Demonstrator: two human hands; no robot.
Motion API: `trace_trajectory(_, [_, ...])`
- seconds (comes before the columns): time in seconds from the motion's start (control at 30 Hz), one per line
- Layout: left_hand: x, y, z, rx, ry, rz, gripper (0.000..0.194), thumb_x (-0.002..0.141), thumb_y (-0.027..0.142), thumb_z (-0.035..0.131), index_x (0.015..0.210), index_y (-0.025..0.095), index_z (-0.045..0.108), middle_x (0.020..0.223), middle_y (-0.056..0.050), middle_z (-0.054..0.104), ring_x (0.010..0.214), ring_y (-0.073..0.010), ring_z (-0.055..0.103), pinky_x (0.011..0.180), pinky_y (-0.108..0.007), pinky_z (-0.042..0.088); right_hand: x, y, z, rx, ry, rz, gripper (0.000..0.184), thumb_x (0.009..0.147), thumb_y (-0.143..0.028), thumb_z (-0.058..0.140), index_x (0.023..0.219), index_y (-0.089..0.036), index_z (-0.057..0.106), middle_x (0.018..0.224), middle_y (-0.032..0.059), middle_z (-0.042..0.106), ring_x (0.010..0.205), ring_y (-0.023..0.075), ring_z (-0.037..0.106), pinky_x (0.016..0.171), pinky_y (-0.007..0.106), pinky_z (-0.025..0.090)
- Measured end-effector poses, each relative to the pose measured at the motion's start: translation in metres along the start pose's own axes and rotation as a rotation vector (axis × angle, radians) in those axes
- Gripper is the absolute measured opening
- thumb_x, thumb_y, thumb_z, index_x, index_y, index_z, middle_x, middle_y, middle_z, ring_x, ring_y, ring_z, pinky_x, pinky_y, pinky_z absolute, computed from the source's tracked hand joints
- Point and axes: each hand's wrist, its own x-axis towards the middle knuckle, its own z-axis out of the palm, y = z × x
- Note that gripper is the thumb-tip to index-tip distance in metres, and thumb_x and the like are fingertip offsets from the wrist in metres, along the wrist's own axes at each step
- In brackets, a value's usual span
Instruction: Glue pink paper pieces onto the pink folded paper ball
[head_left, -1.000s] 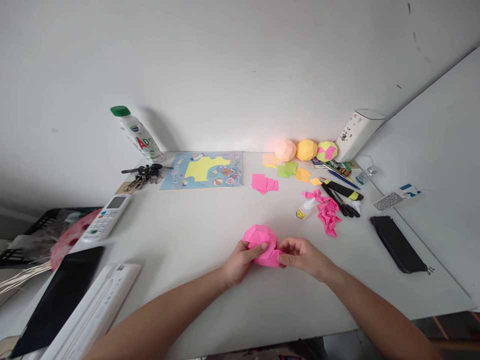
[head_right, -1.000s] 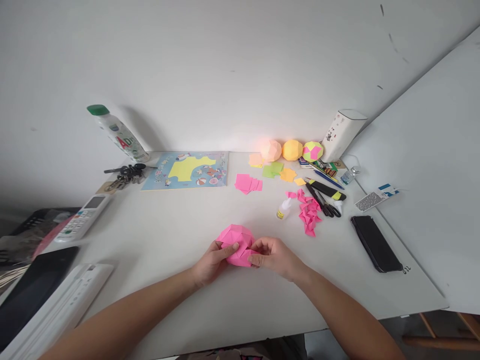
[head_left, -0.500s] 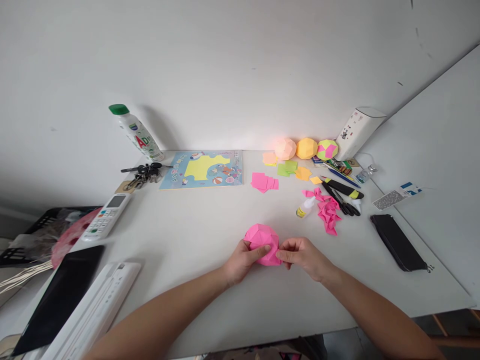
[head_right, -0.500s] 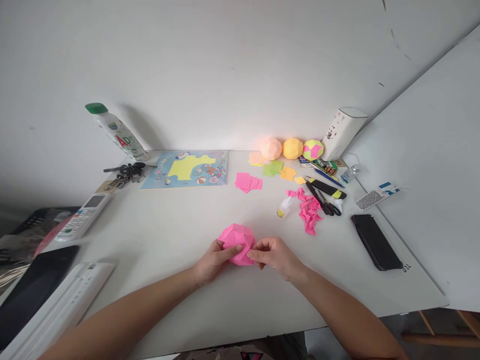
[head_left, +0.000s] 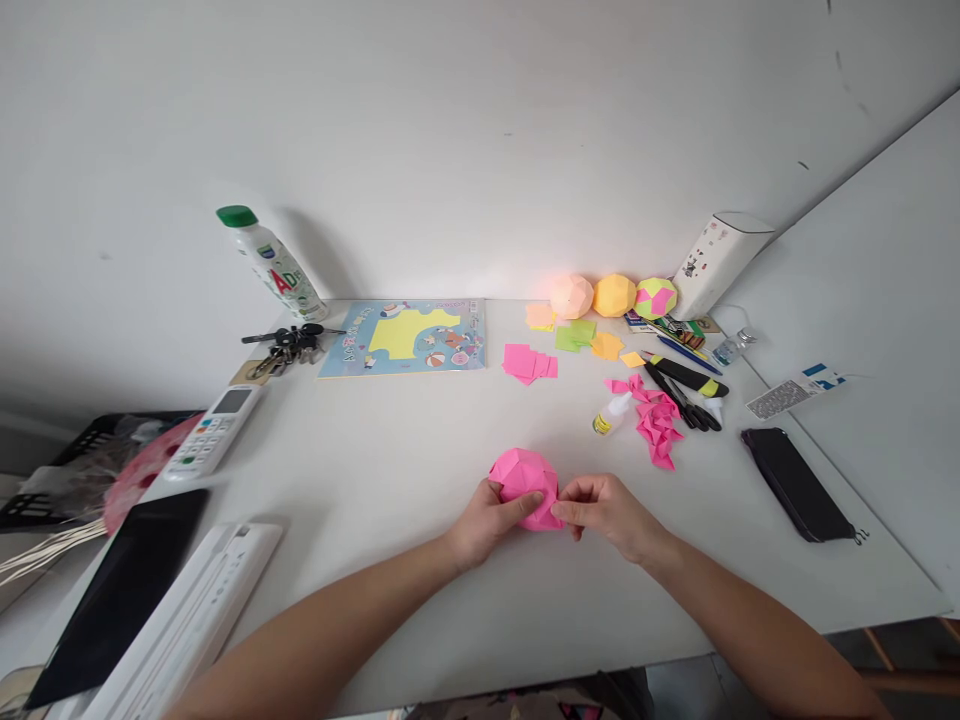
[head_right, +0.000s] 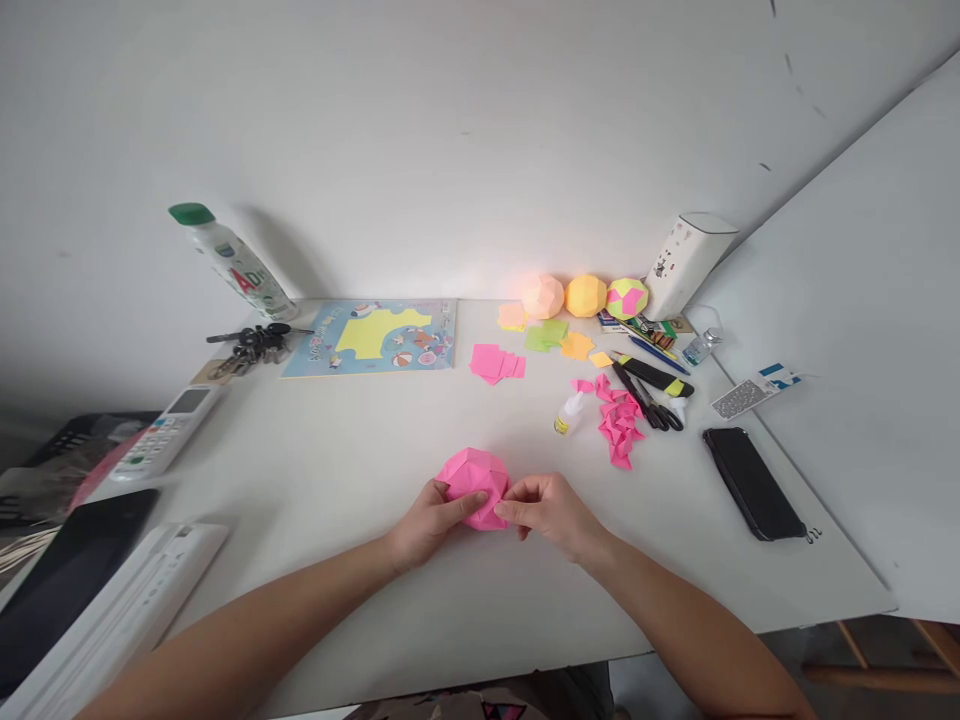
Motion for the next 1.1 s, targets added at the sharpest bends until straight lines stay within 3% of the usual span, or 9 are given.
trace_trajectory(0.47, [0.002,0.006,-0.005,-0.028,-0.091,-0.005,0.032,0.064,0.032,0.076,0.088,0.014,0.067,0.084,-0.01,0.067,0.087,-0.026,0.061,0.08,-0.038,0.046,-0.002,-0.007,0.003,0.074,-0.051,-0.02,0.023,0.067,-0.036,0.075,0.065,-0.016,0.063,0.058,-0.0037,0.054,0.052,0.0087,0.047,0.052,0.025,0.042])
trace_trajectory(0.67, [0.004,0.003,-0.005,-0.043,-0.107,-0.019,0.033,0.064,0.028,0.075,0.092,0.014,0.066,0.087,-0.01,0.067,0.088,-0.0259,0.062,0.079,-0.037,0.047,-0.001,-0.002,0.006,0.096,0.001,-0.052,0.027,0.063,-0.036,0.078,0.07,-0.017,0.059,0.063,-0.0041,0.054,0.053,0.0078,0.046,0.051,0.024,0.039])
trace_trajectory(0.93, [0.004,-0.001,-0.005,-0.046,-0.02,-0.04,0.037,0.062,0.028,0.077,0.095,0.015,0.065,0.087,-0.007,0.066,0.085,-0.023,0.06,0.078,-0.035,0.046,-0.003,-0.001,0.011,0.218,0.096,-0.072,0.03,0.059,-0.031,0.081,0.07,-0.018,0.056,0.066,-0.0048,0.056,0.061,0.009,0.049,0.059,0.024,0.039])
trace_trajectory(1.1, [0.003,-0.001,-0.006,-0.105,-0.112,0.008,0.032,0.067,0.031,0.075,0.092,0.013,0.066,0.085,-0.008,0.066,0.084,-0.0219,0.06,0.081,-0.035,0.045,-0.001,-0.001,0.011,0.399,0.123,-0.072,0.033,0.058,-0.027,0.081,0.065,-0.018,0.05,0.061,-0.0061,0.051,0.054,0.0075,0.043,0.053,0.023,0.034])
